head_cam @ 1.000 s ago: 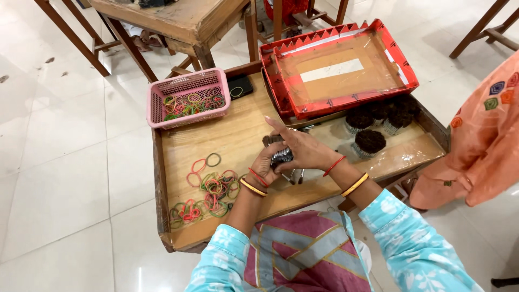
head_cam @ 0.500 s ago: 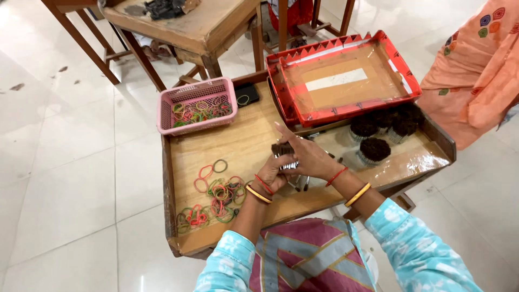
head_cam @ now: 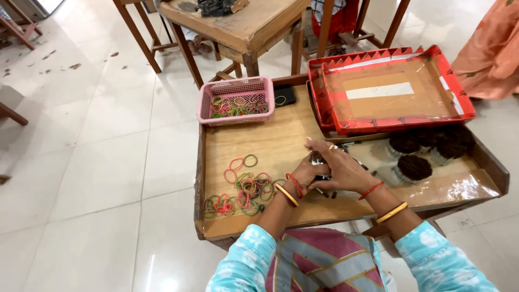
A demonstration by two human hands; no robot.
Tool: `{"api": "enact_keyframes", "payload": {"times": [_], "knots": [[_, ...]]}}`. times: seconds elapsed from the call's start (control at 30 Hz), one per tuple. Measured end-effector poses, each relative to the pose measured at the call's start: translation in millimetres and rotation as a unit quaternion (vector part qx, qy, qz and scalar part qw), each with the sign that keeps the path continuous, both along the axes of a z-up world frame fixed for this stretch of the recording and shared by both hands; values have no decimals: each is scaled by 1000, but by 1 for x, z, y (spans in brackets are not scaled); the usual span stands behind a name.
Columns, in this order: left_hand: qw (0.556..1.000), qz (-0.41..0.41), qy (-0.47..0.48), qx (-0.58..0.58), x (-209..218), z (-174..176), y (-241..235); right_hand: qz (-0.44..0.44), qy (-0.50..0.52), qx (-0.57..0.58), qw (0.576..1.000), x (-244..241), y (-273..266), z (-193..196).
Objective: The person sits at a small wooden table and assembles round dark balls with rubber bands and metal clips, picking rubber bands from a pink basket and fitting metal clip pieces onto the balls one at a time, placing finished balls with others on the table.
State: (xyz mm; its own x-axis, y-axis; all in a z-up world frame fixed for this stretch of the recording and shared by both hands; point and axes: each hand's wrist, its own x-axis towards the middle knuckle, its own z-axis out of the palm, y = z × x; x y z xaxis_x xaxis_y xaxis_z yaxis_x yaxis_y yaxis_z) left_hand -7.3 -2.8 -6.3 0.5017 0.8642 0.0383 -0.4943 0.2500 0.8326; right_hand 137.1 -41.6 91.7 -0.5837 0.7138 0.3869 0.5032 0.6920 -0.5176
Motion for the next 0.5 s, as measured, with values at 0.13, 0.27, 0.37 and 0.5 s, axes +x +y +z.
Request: {"api": "enact_keyframes", "payload": {"times": [0.13, 0.27, 0.37, 0.5], "knots": [[1000, -20, -2, 15, 7, -38, 14, 35, 23, -24, 999, 3, 14, -28], [995, -31, -95, 29, 5, -59, 22, -9, -1, -24, 1000, -8, 11, -19], [989, 24, -50, 138, 12, -46, 24, -24, 29, 53, 998, 2, -4, 0], [941, 185, 209, 191, -5, 21, -13, -134, 68, -6, 989, 11, -6, -16]]}}
